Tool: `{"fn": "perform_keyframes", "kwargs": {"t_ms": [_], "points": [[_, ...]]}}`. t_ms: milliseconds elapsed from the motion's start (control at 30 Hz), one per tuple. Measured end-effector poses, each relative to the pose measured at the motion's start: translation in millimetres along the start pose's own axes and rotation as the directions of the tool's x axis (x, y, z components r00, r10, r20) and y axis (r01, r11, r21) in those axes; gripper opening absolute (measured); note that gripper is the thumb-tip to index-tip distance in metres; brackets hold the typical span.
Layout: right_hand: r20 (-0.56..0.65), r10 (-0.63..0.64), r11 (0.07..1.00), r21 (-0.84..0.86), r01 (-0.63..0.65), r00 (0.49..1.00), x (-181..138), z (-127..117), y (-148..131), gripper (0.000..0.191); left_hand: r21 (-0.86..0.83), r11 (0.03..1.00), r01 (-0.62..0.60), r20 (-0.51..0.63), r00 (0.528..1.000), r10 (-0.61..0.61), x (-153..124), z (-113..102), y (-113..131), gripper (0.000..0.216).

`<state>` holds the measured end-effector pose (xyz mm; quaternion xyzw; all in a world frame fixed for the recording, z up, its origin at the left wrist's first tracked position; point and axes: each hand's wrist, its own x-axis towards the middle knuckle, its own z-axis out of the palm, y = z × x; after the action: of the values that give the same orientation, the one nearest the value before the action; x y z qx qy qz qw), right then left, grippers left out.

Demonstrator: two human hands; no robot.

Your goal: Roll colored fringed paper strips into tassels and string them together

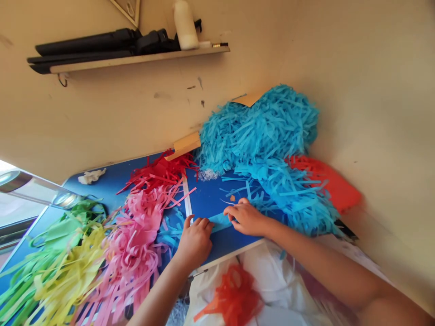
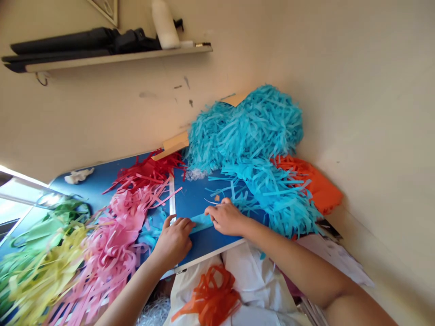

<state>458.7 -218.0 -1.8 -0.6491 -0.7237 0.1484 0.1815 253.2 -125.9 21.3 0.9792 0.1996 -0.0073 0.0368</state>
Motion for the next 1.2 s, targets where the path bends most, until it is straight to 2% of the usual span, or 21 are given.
{"fn": "perform_keyframes", "kwargs": {"t_ms": [100, 200, 300, 467, 667, 1033, 1133, 1200], "points": [[-0.036, 0.027, 0.999, 0.04, -0.025, 0.999, -0.2, -0.9, -5.8, 0.036, -0.023, 1.0, 0.018, -0.052, 0.998, -0.019, 1.7, 8.5, -5.7, 0.037], [-0.085, -0.061, 0.994, -0.092, 0.054, 0.994, -2.2, 5.9, -11.9, 0.039, -0.078, 0.996, 0.042, -0.125, 0.991, -0.051, -0.9, 14.4, -12.7, 0.032], [-0.055, -0.089, 0.98, -0.184, 0.078, 0.995, -1.8, 12.0, -6.3, 0.017, -0.129, 0.991, 0.041, -0.152, 0.987, -0.061, -7.4, 16.7, -22.3, 0.029], [-0.088, 0.111, 0.993, -0.028, -0.114, 0.99, 0.8, 8.1, 13.4, 0.013, -0.193, 0.976, 0.105, -0.151, 0.979, -0.135, -11.0, 20.0, -36.0, 0.031], [-0.165, 0.261, 0.962, -0.04, -0.27, 0.951, 7.7, 13.0, 11.2, 0.02, -0.134, 0.963, 0.236, -0.103, 0.963, -0.25, 4.2, 21.4, -33.4, 0.039], [-0.191, 0.312, 0.941, -0.071, -0.33, 0.931, 12.7, 18.8, 13.0, 0.015, 0.0, 0.967, 0.256, -0.028, 0.966, -0.256, 14.7, 17.2, -34.1, 0.034], [-0.233, 0.34, 0.926, -0.086, -0.368, 0.911, 10.3, 11.3, 12.5, 0.014, 0.017, 0.963, 0.269, -0.085, 0.96, -0.267, 11.7, 15.8, -34.6, 0.025], [-0.285, 0.271, 0.936, -0.146, -0.321, 0.919, 7.2, 6.3, 9.0, 0.012, 0.05, 0.983, 0.176, -0.165, 0.972, -0.166, 9.3, 13.7, -32.7, 0.019]]}}
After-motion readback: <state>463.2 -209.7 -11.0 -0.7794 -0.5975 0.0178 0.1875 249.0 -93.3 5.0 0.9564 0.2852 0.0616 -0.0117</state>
